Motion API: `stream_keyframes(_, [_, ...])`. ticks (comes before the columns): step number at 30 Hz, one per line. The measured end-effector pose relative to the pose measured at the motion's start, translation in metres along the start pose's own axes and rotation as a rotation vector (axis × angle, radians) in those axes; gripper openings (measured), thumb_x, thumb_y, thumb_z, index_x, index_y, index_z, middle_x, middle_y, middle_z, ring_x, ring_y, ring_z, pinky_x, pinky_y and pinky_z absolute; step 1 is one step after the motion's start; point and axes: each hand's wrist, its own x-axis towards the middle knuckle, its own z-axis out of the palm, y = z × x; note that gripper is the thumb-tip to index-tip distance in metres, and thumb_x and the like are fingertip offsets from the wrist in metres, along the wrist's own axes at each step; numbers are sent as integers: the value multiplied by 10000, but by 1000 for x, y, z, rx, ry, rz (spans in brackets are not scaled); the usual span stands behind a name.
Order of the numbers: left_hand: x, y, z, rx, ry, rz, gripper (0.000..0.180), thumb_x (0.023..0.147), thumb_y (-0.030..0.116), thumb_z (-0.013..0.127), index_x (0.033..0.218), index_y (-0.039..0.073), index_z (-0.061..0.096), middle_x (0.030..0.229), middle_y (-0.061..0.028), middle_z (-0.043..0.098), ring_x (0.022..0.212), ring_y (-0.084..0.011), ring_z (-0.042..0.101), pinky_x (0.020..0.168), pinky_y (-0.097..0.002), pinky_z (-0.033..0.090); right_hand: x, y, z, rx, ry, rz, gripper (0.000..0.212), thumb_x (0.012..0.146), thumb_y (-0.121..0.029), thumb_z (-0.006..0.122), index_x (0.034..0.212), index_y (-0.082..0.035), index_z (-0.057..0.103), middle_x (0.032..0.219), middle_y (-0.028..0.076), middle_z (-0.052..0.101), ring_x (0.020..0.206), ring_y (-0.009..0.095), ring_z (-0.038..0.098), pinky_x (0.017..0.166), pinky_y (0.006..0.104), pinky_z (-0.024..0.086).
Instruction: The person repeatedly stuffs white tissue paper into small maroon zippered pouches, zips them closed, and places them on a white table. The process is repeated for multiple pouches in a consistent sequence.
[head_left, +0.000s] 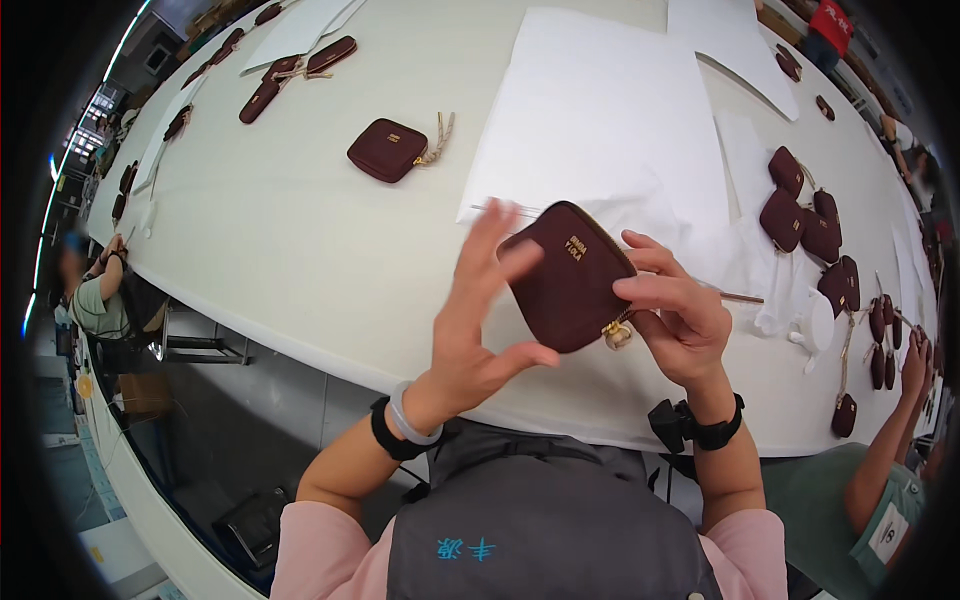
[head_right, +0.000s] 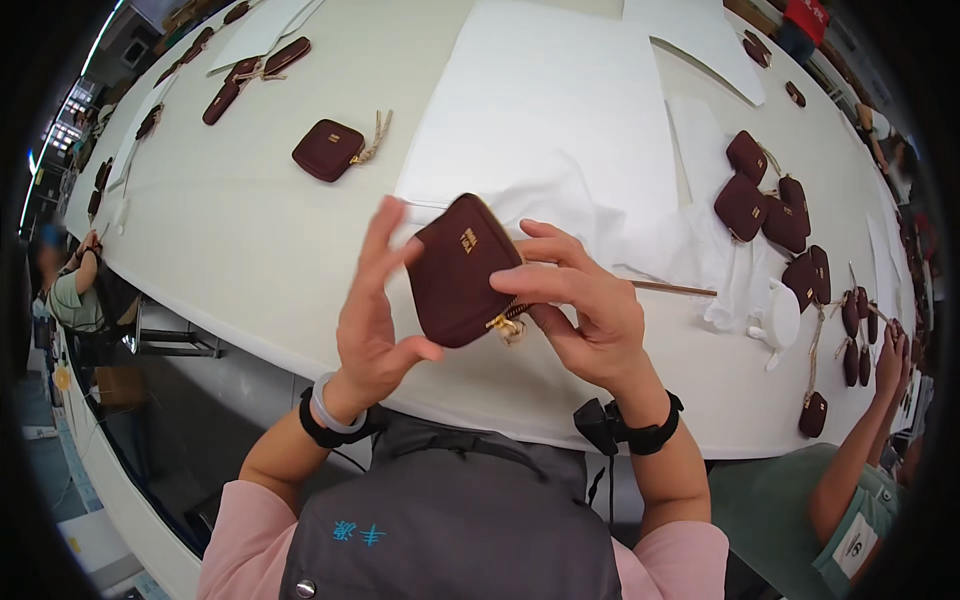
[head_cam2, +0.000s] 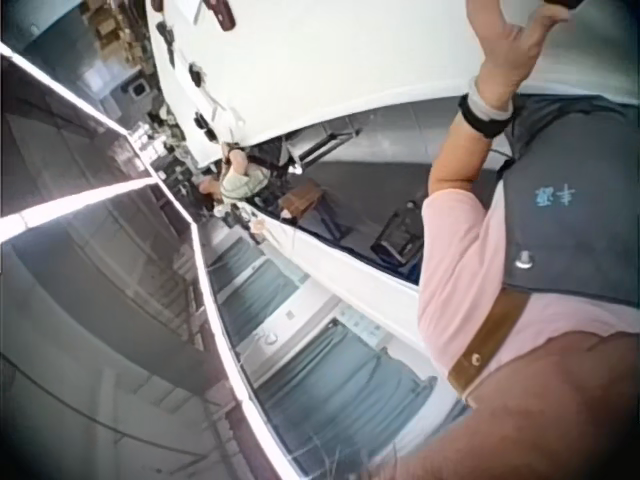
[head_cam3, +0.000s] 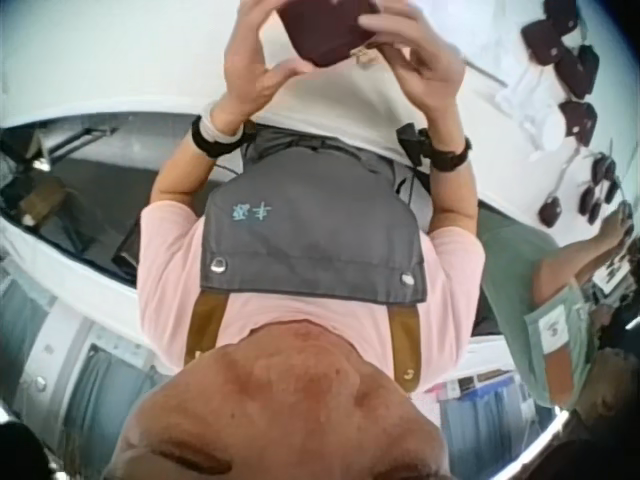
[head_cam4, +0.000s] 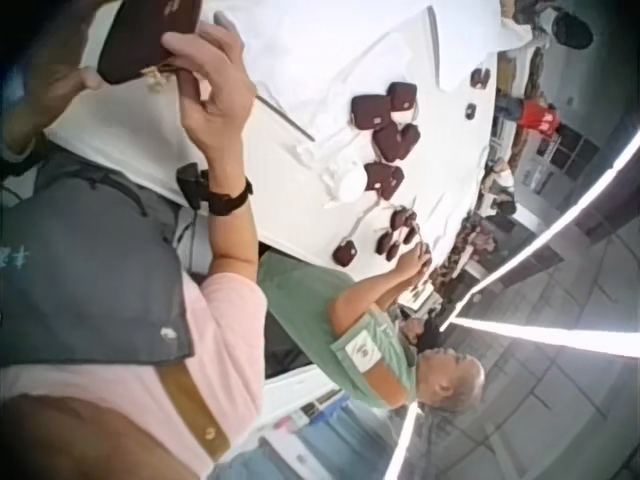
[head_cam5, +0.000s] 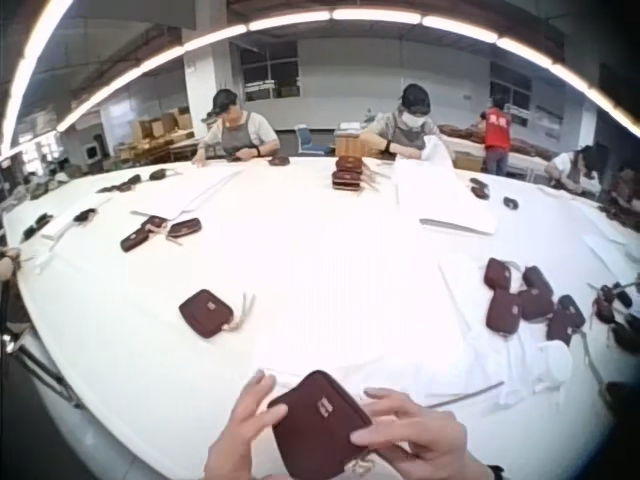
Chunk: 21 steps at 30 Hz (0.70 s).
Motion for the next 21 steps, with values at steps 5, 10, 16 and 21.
stream_keyframes(5, [-28,-8,-4,-1281,245,-1198,688,912,133,750,1481,32,377,1406,-96,540,1289,-247,544,1062,-456,478,-13,13,26,44,-37,133,507,759,212,592,1186,-49,672,1005,93,736,1129,258,660,1183,464,352])
stream_keyframes(10, [-46,-11,-4,-861,403,-1081,492,920,33,712,1361,26,496,1264,-94,626,1158,-215,624,992,-412,540,-41,12,5,-175,127,270,471,848,113,624,1272,-91,646,1193,138,669,1047,241,652,959,360,513])
stream_keyframes(16, [-62,3,26,-715,163,-1162,545,862,11,772,1335,0,501,1245,-106,632,1137,-208,626,979,-352,529,-53,2,33,370,218,906,376,893,-87,748,1243,-18,627,1080,65,670,892,110,601,830,273,511])
stream_keyframes(21, [-73,15,-14,-519,-235,-1189,542,884,169,793,1318,-40,544,1240,-109,649,1125,-179,611,947,-323,496,-52,11,12,364,-159,948,194,909,-90,726,1090,-26,700,965,29,675,865,92,603,786,247,496])
